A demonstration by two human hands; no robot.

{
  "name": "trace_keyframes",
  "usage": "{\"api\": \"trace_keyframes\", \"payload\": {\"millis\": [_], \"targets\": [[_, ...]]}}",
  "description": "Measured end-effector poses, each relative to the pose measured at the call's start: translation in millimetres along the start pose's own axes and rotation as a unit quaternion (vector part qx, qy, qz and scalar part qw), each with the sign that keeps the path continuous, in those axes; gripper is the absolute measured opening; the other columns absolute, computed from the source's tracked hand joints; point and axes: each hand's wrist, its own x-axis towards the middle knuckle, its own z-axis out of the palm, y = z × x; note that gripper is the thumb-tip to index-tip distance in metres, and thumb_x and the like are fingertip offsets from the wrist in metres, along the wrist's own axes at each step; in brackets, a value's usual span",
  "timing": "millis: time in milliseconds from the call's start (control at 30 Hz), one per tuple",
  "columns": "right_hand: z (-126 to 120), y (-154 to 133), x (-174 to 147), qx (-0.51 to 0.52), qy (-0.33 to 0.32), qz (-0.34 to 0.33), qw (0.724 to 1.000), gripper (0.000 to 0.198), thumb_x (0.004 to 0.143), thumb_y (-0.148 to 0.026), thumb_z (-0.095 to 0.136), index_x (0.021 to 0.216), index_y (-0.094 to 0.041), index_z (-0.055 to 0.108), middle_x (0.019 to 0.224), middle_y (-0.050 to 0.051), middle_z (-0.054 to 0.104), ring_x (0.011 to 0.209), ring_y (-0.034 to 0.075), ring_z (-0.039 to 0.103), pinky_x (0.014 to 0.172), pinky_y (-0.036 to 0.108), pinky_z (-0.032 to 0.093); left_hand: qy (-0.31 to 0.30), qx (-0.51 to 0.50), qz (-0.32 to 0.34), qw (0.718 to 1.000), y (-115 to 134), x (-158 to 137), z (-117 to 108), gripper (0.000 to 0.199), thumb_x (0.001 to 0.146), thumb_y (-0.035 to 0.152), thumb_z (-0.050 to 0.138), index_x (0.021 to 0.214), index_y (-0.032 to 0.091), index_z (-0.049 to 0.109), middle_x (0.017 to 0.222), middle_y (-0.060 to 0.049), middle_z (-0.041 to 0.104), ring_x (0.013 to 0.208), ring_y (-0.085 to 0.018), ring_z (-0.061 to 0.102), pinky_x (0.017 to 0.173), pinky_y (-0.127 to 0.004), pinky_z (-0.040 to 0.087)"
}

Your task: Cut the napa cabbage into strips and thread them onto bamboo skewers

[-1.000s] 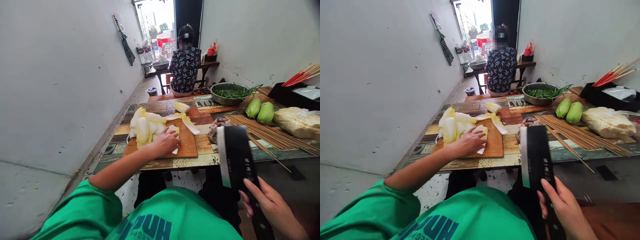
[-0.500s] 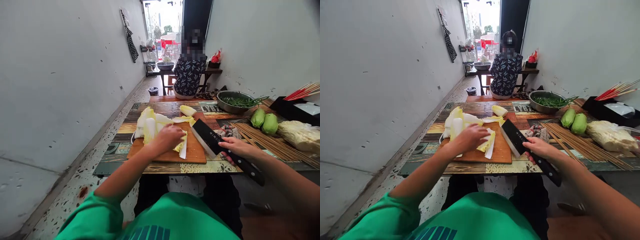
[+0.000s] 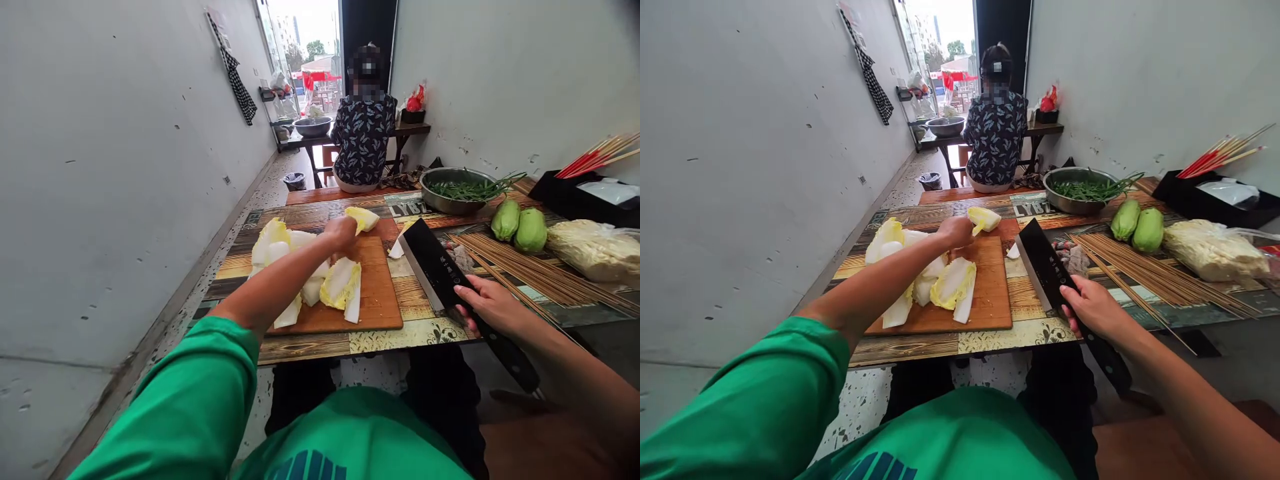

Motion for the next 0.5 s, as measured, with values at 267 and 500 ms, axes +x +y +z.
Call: {"api": "trace_keyframes", "payload": {"millis": [267, 500], "targets": [[7, -4, -6, 0.010, 0.003, 0.030, 1.000, 0.018, 0.092, -0.032, 0.046, 0.080, -0.026, 0.034, 0.055, -0.007, 0.052, 0.039, 0.011, 0.051, 0.038, 0.024, 0.044, -0.012, -0.081, 0.141, 0.987, 30, 13, 3, 0.026, 0.096, 0.022, 0.052, 0.106, 0.014, 0.074, 0.089, -0.009, 0.076, 0.077, -0.016, 0.071, 0.081, -0.030, 0.055], [10, -12, 1, -0.047, 0.006, 0.015, 0.999, 0.018, 0.097, -0.026, 0.040, 0.080, -0.025, 0.033, 0.054, -0.007, 0.050, 0.038, 0.010, 0.051, 0.038, 0.022, 0.043, 0.006, 0.088, 0.381, 0.920, 0, 0, 15, 0.031, 0.093, 0.013, 0.052, 0.110, 0.026, 0.074, 0.116, -0.005, 0.073, 0.121, -0.020, 0.058, 0.100, -0.029, 0.043]]}}
